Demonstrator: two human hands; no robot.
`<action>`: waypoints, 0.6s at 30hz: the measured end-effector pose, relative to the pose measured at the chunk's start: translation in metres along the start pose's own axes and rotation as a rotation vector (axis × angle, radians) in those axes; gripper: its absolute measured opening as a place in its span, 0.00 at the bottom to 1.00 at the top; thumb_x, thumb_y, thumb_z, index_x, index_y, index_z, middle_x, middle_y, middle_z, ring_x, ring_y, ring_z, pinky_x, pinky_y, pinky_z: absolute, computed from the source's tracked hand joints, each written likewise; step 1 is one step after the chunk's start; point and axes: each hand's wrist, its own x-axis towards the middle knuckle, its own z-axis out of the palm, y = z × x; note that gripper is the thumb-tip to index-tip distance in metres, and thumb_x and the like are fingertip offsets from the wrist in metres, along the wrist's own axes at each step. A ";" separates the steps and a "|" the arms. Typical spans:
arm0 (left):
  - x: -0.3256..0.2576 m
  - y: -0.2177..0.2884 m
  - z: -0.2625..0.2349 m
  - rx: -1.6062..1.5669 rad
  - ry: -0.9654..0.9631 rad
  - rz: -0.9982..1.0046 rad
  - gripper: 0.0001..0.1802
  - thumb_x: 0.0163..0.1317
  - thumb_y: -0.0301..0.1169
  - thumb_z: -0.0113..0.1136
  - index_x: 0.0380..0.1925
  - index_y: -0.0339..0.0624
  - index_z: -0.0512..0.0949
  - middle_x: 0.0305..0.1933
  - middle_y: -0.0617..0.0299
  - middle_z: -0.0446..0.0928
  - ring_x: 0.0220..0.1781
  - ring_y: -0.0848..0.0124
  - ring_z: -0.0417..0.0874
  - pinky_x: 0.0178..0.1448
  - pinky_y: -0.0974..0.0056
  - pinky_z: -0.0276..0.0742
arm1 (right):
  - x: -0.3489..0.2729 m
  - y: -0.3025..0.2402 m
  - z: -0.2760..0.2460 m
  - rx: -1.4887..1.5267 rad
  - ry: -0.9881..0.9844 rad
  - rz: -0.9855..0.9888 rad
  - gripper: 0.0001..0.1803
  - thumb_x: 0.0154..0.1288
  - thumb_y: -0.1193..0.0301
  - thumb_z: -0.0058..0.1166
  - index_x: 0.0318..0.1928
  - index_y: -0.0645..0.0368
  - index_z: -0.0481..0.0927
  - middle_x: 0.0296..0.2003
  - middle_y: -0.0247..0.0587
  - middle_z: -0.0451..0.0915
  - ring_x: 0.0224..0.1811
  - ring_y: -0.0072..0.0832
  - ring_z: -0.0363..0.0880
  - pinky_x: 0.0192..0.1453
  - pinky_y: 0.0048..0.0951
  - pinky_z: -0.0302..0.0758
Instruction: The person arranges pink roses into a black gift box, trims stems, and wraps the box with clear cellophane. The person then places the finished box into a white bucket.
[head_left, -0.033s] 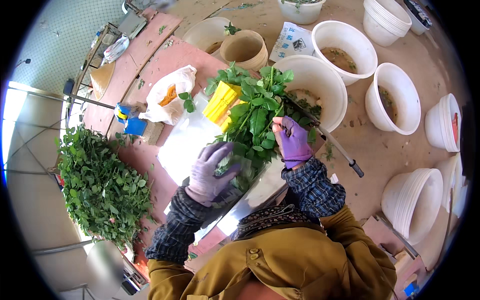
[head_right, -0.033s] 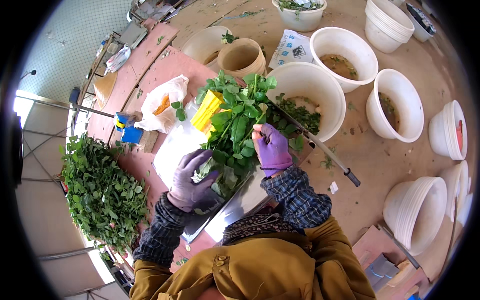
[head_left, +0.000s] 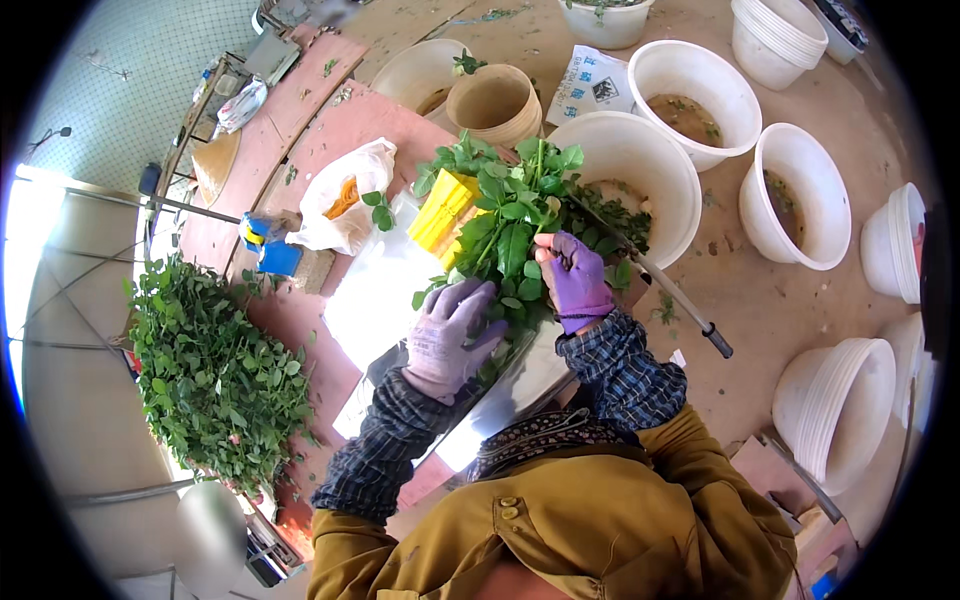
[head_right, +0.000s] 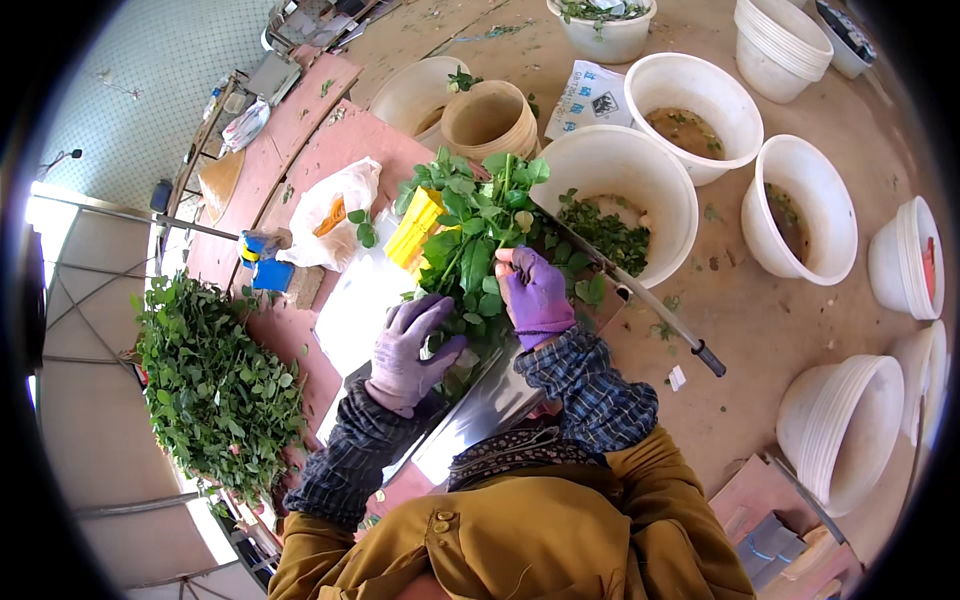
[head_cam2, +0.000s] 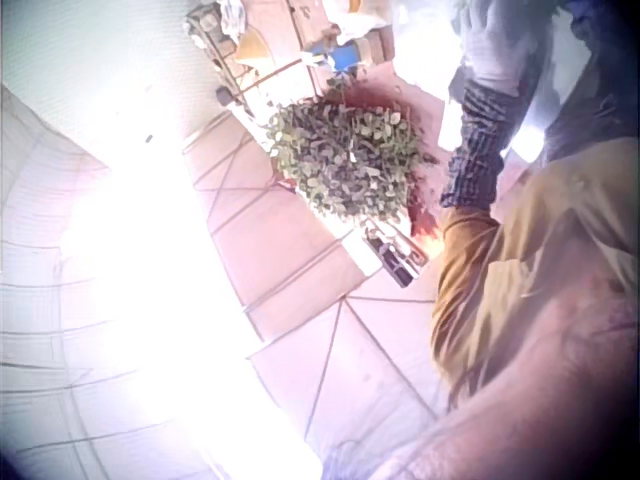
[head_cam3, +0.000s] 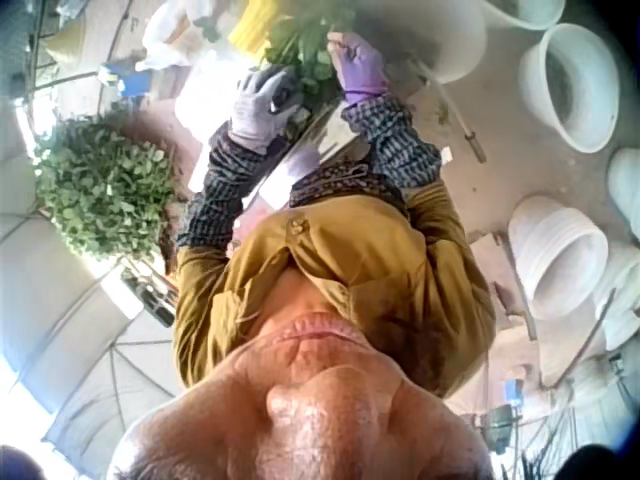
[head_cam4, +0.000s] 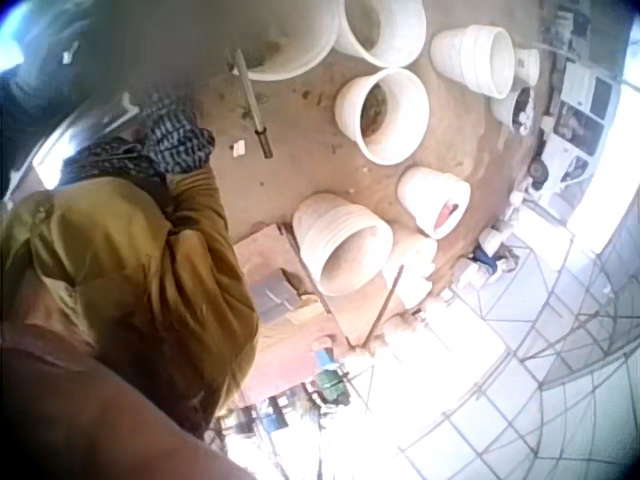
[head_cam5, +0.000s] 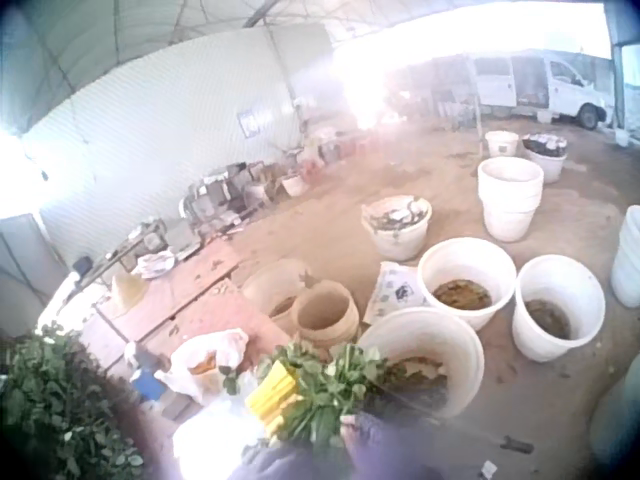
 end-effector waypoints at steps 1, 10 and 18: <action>0.011 0.011 0.017 0.147 0.021 0.049 0.24 0.47 0.34 0.68 0.47 0.44 0.79 0.48 0.56 0.77 0.51 0.55 0.76 0.54 0.55 0.75 | 0.004 -0.002 0.000 0.087 -0.071 0.143 0.10 0.61 0.78 0.56 0.43 0.63 0.80 0.32 0.39 0.83 0.32 0.23 0.78 0.40 0.24 0.74; 0.027 0.007 0.058 0.244 0.190 -0.138 0.14 0.43 0.27 0.66 0.34 0.42 0.81 0.44 0.54 0.76 0.50 0.53 0.74 0.52 0.55 0.73 | 0.025 0.017 0.016 -0.018 -0.053 -0.290 0.07 0.59 0.78 0.57 0.39 0.62 0.80 0.32 0.45 0.82 0.32 0.32 0.82 0.37 0.28 0.78; 0.033 0.008 0.058 0.127 0.122 -0.354 0.19 0.43 0.25 0.67 0.39 0.41 0.78 0.43 0.52 0.76 0.49 0.51 0.75 0.53 0.54 0.72 | 0.055 0.021 -0.010 -0.182 0.001 -0.415 0.10 0.57 0.79 0.55 0.42 0.61 0.77 0.32 0.45 0.80 0.33 0.40 0.80 0.40 0.33 0.77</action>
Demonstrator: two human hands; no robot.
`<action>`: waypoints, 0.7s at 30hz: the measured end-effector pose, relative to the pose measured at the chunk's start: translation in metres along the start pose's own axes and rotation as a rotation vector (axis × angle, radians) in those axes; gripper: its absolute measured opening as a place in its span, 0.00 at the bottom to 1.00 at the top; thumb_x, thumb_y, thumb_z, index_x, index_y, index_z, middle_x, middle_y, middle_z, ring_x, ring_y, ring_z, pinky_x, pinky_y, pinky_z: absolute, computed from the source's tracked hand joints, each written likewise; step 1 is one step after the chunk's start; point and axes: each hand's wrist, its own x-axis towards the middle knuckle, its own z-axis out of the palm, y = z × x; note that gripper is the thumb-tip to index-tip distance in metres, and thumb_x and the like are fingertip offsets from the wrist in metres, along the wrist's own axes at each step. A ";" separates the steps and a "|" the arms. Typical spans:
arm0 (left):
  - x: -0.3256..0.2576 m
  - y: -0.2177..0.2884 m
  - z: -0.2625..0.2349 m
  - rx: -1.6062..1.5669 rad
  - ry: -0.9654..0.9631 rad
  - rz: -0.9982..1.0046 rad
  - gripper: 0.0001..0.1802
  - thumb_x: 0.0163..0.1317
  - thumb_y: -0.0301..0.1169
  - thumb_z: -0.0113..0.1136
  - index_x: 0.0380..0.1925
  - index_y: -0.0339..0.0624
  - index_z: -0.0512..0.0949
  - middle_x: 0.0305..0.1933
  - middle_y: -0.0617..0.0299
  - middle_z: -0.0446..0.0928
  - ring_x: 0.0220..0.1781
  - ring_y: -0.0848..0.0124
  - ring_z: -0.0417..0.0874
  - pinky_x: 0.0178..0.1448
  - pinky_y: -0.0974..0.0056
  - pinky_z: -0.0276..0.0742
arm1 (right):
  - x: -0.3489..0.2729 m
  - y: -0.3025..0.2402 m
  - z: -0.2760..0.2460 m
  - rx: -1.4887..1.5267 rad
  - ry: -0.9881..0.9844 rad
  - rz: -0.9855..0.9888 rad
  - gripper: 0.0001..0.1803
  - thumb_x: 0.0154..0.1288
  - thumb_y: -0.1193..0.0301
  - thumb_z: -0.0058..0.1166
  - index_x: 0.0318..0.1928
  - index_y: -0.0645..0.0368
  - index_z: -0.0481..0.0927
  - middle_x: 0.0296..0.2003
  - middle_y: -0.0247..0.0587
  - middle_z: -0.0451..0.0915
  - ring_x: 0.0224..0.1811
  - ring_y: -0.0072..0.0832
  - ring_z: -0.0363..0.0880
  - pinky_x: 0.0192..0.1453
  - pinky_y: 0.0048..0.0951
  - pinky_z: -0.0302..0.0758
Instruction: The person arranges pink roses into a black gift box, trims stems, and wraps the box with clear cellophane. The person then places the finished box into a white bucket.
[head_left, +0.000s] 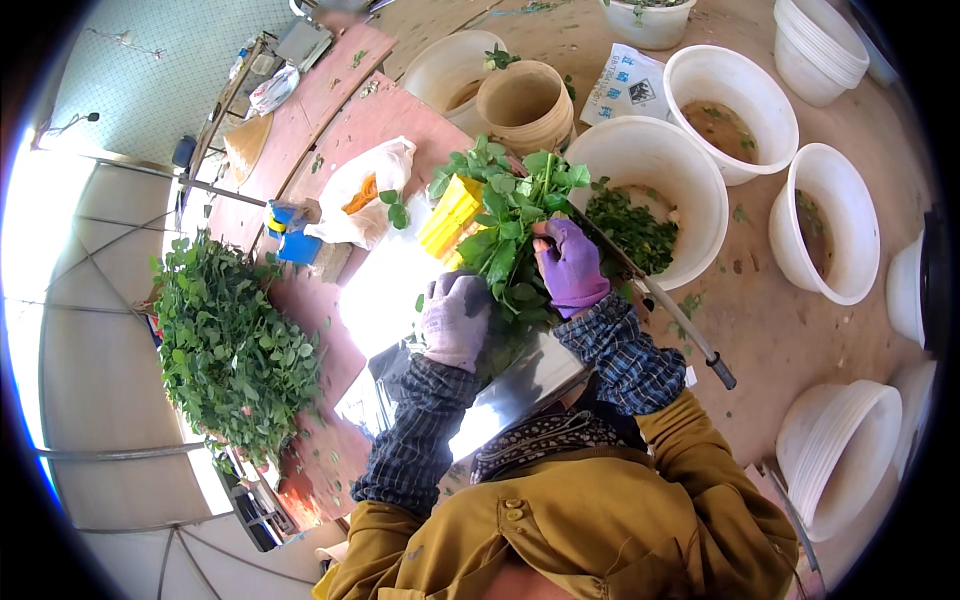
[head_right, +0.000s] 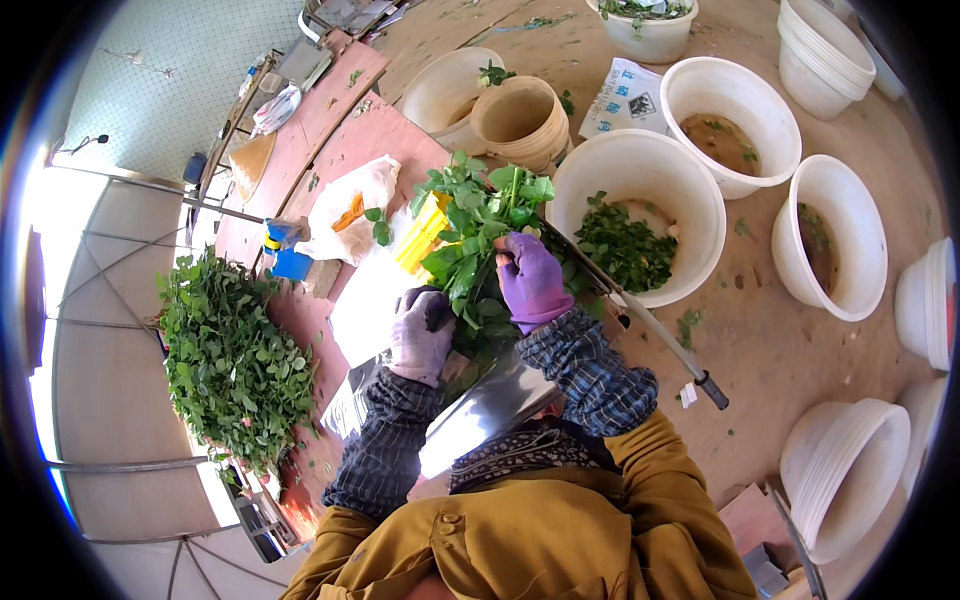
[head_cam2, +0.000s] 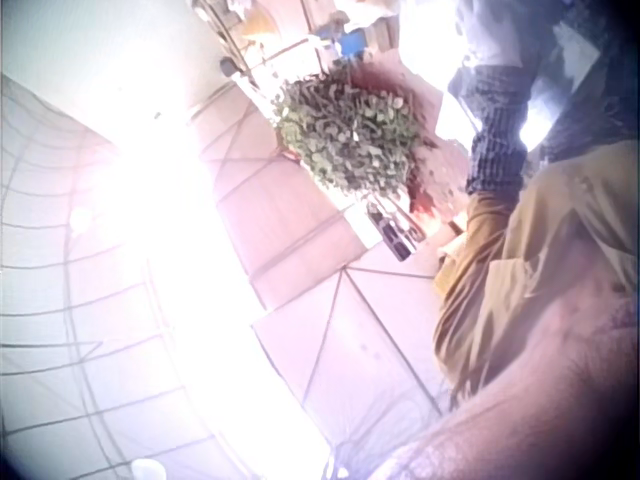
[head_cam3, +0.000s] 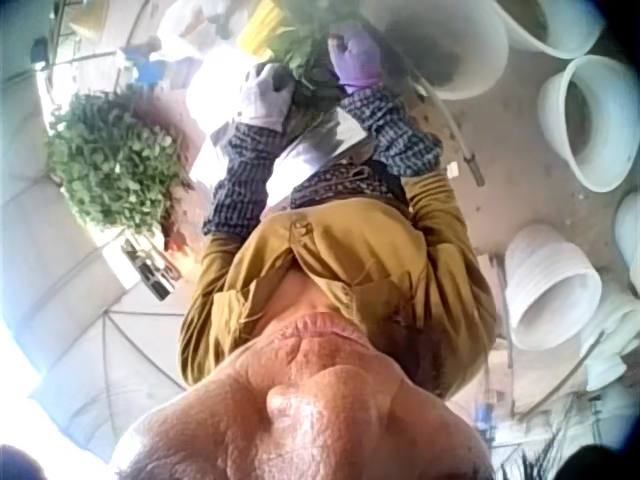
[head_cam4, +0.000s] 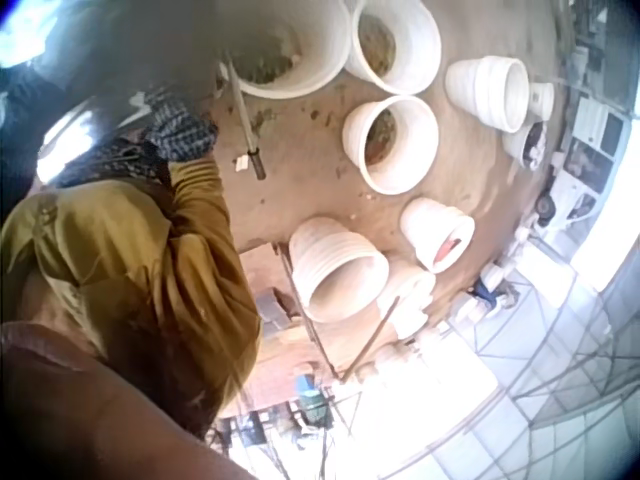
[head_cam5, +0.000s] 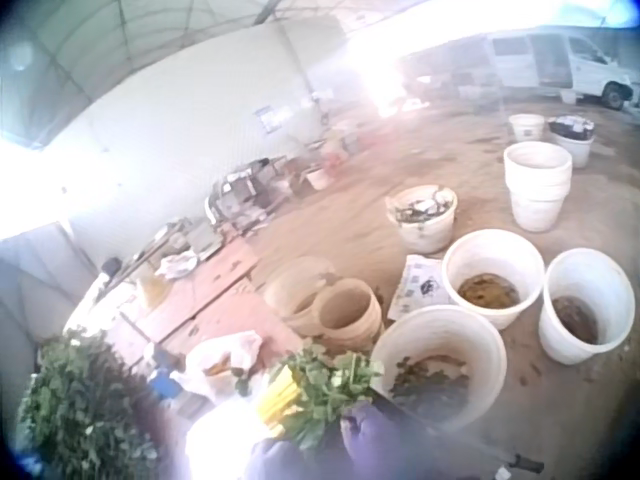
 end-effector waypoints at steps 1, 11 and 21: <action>0.001 -0.001 0.000 -0.008 -0.006 -0.024 0.21 0.43 0.25 0.67 0.41 0.42 0.77 0.43 0.52 0.76 0.49 0.52 0.75 0.54 0.54 0.72 | 0.004 0.002 0.003 -0.025 -0.046 -0.019 0.11 0.56 0.79 0.55 0.42 0.60 0.78 0.34 0.46 0.80 0.36 0.42 0.80 0.42 0.34 0.77; 0.013 0.005 -0.007 -0.047 -0.117 -0.151 0.28 0.44 0.28 0.68 0.50 0.45 0.76 0.48 0.54 0.77 0.54 0.56 0.75 0.59 0.57 0.71 | 0.098 -0.042 -0.009 -0.713 -1.017 -0.129 0.11 0.60 0.69 0.53 0.44 0.55 0.80 0.40 0.49 0.81 0.44 0.46 0.80 0.48 0.43 0.76; 0.014 -0.004 0.000 -0.182 -0.117 -0.181 0.24 0.43 0.27 0.67 0.46 0.43 0.79 0.47 0.55 0.76 0.55 0.56 0.74 0.59 0.58 0.71 | 0.130 -0.030 0.012 -0.767 -1.358 -0.385 0.11 0.56 0.69 0.58 0.40 0.60 0.80 0.39 0.51 0.81 0.45 0.47 0.80 0.49 0.42 0.75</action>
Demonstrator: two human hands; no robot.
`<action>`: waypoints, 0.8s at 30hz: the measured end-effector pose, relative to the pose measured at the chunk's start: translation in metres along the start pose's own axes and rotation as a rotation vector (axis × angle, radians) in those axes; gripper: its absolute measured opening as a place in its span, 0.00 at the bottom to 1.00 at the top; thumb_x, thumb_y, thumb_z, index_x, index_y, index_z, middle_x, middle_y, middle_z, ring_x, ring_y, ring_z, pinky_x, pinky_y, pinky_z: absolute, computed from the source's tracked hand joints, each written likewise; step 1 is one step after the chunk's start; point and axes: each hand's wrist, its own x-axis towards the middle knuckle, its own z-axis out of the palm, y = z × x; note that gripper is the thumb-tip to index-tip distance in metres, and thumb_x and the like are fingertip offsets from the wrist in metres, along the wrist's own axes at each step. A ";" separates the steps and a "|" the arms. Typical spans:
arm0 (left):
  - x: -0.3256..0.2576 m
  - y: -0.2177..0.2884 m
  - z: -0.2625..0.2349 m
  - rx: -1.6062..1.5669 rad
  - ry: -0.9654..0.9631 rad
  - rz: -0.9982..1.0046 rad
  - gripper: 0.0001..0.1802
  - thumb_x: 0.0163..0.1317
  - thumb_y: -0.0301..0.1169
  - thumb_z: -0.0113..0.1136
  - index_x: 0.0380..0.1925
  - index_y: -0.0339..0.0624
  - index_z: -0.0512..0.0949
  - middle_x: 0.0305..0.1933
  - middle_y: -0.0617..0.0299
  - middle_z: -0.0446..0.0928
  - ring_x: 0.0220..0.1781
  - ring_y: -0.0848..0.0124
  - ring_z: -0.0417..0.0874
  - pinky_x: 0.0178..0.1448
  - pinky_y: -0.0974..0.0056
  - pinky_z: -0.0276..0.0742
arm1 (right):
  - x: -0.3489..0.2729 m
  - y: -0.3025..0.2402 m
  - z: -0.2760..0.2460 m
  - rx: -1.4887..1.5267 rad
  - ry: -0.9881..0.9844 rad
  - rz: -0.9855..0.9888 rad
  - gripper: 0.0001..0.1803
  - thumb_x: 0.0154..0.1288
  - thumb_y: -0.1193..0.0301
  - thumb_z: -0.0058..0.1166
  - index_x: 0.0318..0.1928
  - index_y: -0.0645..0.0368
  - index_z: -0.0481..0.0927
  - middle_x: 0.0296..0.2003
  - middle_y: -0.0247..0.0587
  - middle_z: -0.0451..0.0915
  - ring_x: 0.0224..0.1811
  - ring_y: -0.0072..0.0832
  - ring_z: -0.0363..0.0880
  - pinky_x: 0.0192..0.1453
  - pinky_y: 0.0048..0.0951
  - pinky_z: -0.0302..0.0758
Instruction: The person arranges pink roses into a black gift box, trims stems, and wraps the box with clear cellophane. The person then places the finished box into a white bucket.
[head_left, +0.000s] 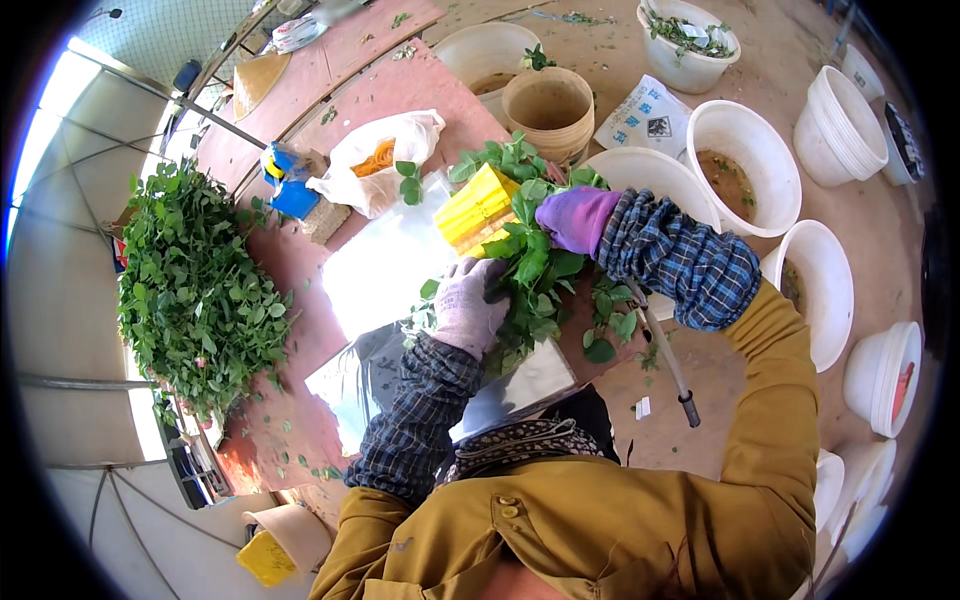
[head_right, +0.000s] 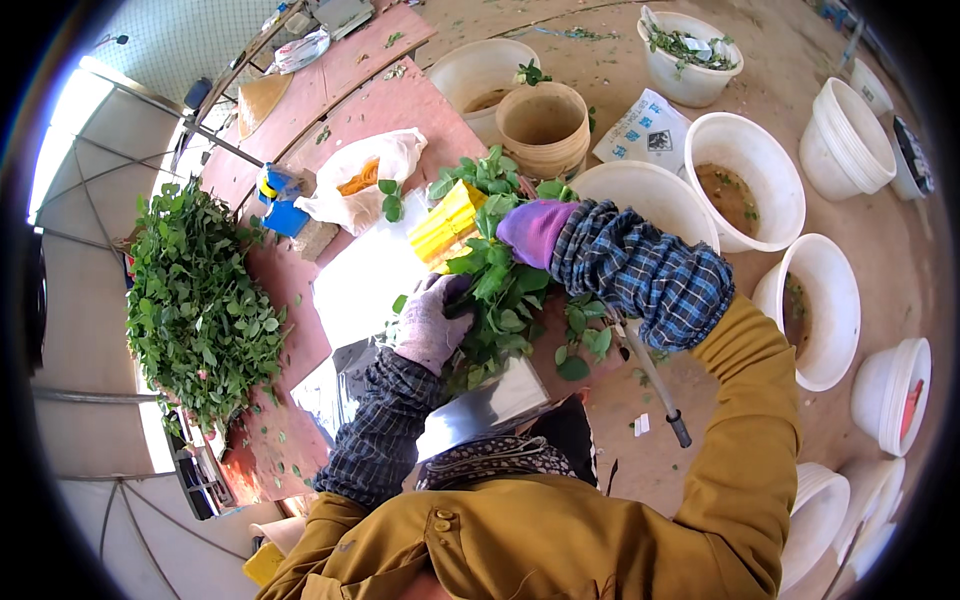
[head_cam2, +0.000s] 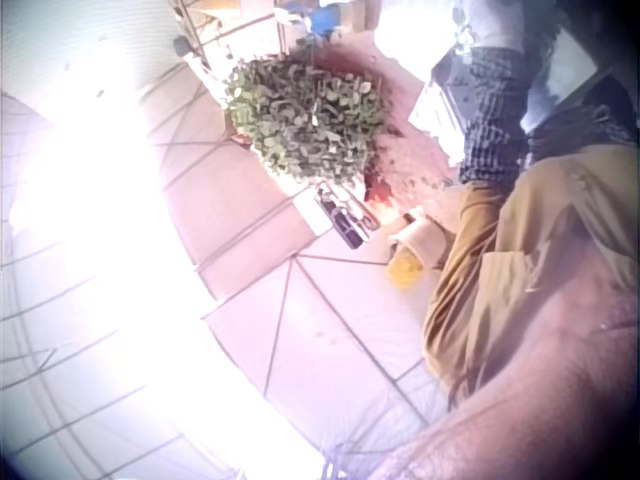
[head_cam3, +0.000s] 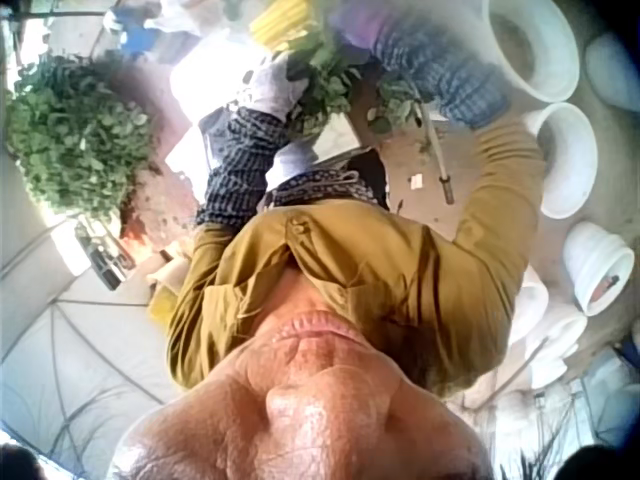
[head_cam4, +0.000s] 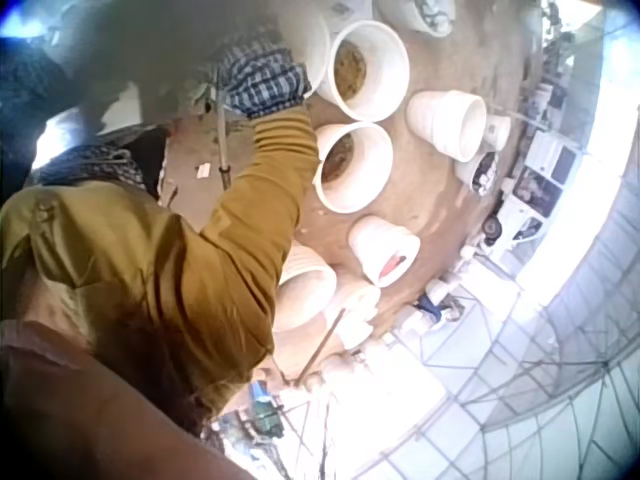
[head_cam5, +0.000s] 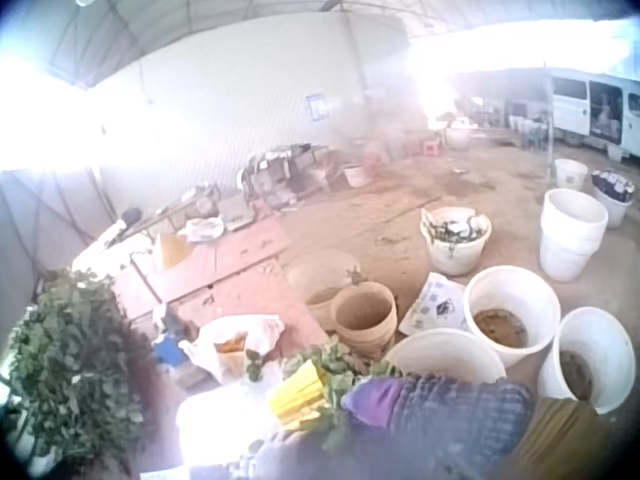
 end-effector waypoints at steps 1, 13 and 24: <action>0.000 -0.001 0.001 -0.004 -0.004 -0.001 0.24 0.43 0.27 0.67 0.46 0.43 0.79 0.47 0.55 0.76 0.55 0.56 0.74 0.59 0.58 0.71 | -0.001 0.000 -0.001 -0.018 -0.008 -0.033 0.12 0.57 0.70 0.57 0.41 0.60 0.80 0.40 0.51 0.81 0.45 0.48 0.80 0.49 0.42 0.75; 0.005 -0.006 0.004 0.033 -0.050 0.012 0.24 0.41 0.31 0.68 0.44 0.43 0.78 0.47 0.55 0.76 0.55 0.55 0.74 0.58 0.56 0.71 | 0.002 -0.011 -0.013 -0.262 -0.156 -0.329 0.16 0.57 0.74 0.52 0.48 0.59 0.75 0.42 0.49 0.78 0.43 0.47 0.80 0.46 0.43 0.76; 0.001 -0.011 0.012 0.025 -0.009 0.106 0.27 0.40 0.32 0.68 0.45 0.42 0.75 0.46 0.53 0.74 0.53 0.53 0.73 0.56 0.54 0.72 | -0.004 -0.009 0.001 -0.097 -0.118 -0.105 0.19 0.65 0.59 0.42 0.50 0.57 0.75 0.37 0.50 0.81 0.37 0.49 0.81 0.40 0.42 0.77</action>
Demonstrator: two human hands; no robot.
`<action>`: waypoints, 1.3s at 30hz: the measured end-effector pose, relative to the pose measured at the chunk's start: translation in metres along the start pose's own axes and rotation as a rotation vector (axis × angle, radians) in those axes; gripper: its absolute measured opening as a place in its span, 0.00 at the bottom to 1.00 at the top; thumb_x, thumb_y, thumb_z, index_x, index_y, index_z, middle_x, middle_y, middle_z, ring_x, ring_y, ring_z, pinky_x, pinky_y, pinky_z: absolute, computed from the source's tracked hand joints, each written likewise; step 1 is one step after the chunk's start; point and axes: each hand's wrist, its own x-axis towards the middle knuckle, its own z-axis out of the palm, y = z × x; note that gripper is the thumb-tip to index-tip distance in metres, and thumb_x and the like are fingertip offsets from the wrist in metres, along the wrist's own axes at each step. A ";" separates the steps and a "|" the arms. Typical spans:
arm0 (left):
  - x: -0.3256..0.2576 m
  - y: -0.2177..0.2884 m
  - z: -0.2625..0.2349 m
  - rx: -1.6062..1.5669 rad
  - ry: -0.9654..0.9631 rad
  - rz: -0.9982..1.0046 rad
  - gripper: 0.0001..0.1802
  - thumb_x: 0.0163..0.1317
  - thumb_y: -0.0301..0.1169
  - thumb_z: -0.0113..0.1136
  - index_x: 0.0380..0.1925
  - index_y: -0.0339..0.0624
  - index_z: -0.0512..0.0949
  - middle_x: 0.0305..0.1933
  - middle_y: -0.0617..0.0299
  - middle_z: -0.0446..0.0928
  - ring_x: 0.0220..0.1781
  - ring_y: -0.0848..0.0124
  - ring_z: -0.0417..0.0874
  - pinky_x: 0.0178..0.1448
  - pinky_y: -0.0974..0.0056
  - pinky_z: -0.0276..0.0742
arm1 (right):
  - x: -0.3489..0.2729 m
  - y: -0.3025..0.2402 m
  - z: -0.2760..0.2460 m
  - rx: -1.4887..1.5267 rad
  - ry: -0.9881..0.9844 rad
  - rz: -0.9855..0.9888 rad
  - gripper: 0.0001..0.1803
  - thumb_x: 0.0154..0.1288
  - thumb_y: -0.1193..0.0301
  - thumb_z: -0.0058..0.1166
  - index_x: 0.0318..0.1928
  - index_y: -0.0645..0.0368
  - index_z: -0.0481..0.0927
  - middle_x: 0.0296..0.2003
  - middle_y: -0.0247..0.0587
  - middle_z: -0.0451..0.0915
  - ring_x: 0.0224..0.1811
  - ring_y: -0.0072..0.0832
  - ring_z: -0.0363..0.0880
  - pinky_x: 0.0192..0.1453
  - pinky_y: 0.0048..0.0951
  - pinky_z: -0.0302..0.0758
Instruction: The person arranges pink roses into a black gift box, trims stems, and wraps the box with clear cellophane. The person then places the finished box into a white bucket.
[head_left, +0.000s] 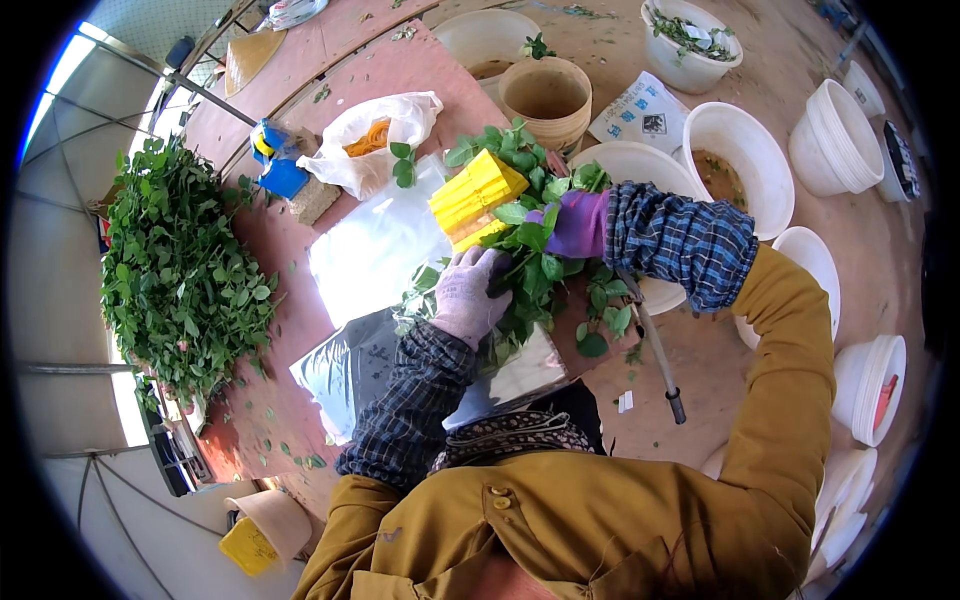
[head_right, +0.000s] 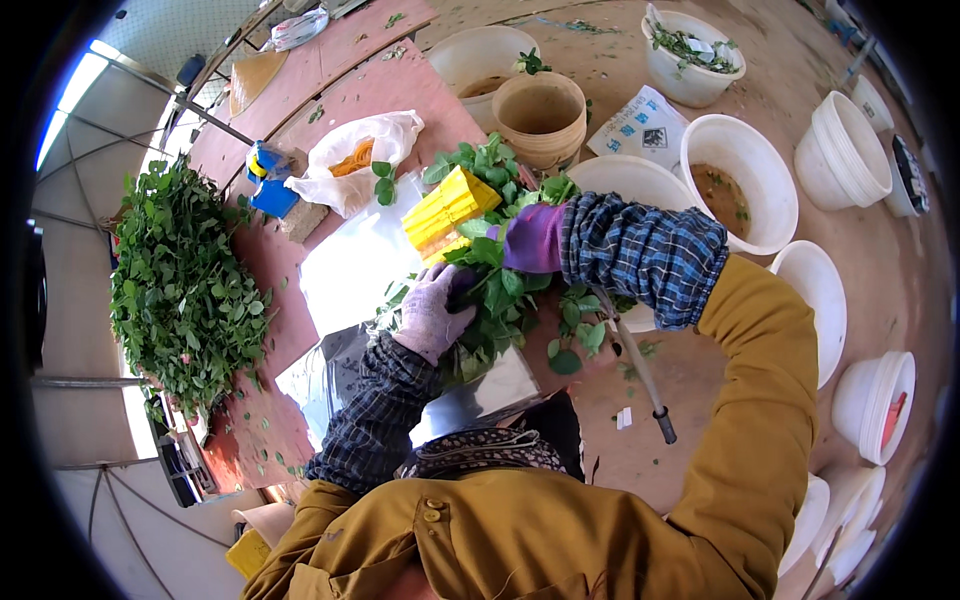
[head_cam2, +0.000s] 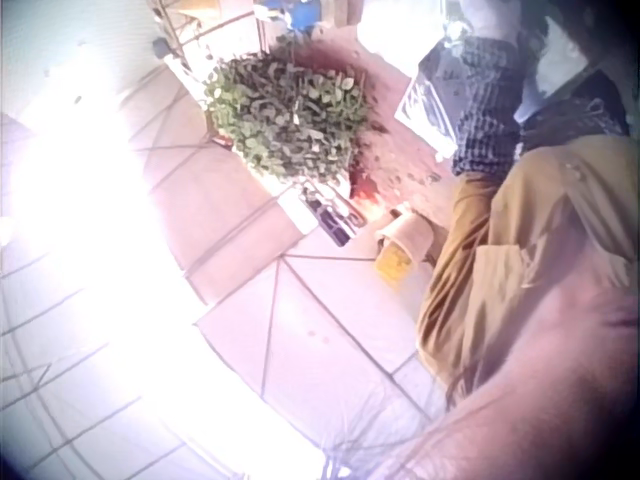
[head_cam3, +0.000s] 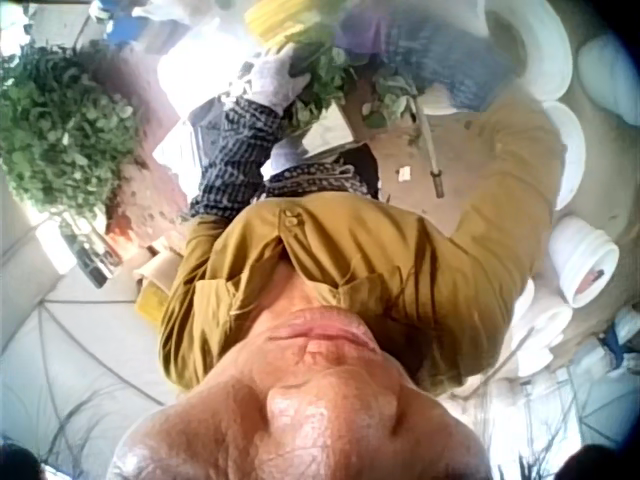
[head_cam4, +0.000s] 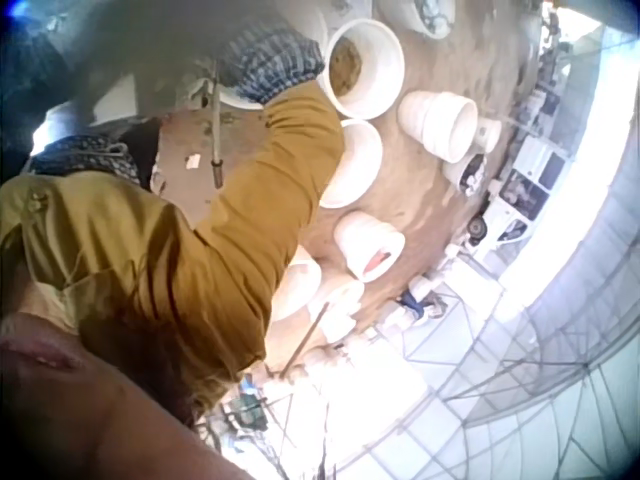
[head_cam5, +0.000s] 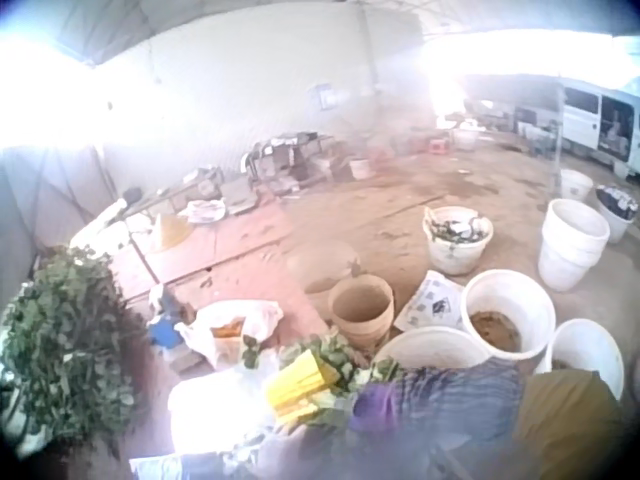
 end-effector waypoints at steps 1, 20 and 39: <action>-0.001 0.000 0.000 0.010 0.002 0.001 0.26 0.40 0.33 0.68 0.44 0.43 0.76 0.46 0.54 0.74 0.53 0.52 0.73 0.56 0.53 0.72 | 0.003 0.005 0.002 0.030 -0.019 0.000 0.20 0.66 0.58 0.42 0.51 0.56 0.75 0.38 0.51 0.81 0.38 0.49 0.81 0.41 0.42 0.77; 0.036 0.000 0.008 -0.283 -0.011 -0.007 0.13 0.50 0.20 0.62 0.39 0.38 0.81 0.36 0.54 0.82 0.40 0.65 0.83 0.48 0.64 0.76 | -0.043 -0.044 0.047 1.068 0.766 0.614 0.07 0.55 0.73 0.60 0.35 0.58 0.77 0.24 0.43 0.79 0.24 0.35 0.79 0.29 0.31 0.75; 0.046 -0.011 0.020 -0.684 -0.078 -0.296 0.12 0.60 0.20 0.59 0.45 0.33 0.78 0.42 0.62 0.81 0.43 0.75 0.78 0.50 0.68 0.75 | 0.025 -0.068 0.084 1.603 1.235 0.951 0.11 0.50 0.69 0.62 0.26 0.66 0.80 0.21 0.37 0.80 0.22 0.20 0.75 0.30 0.25 0.73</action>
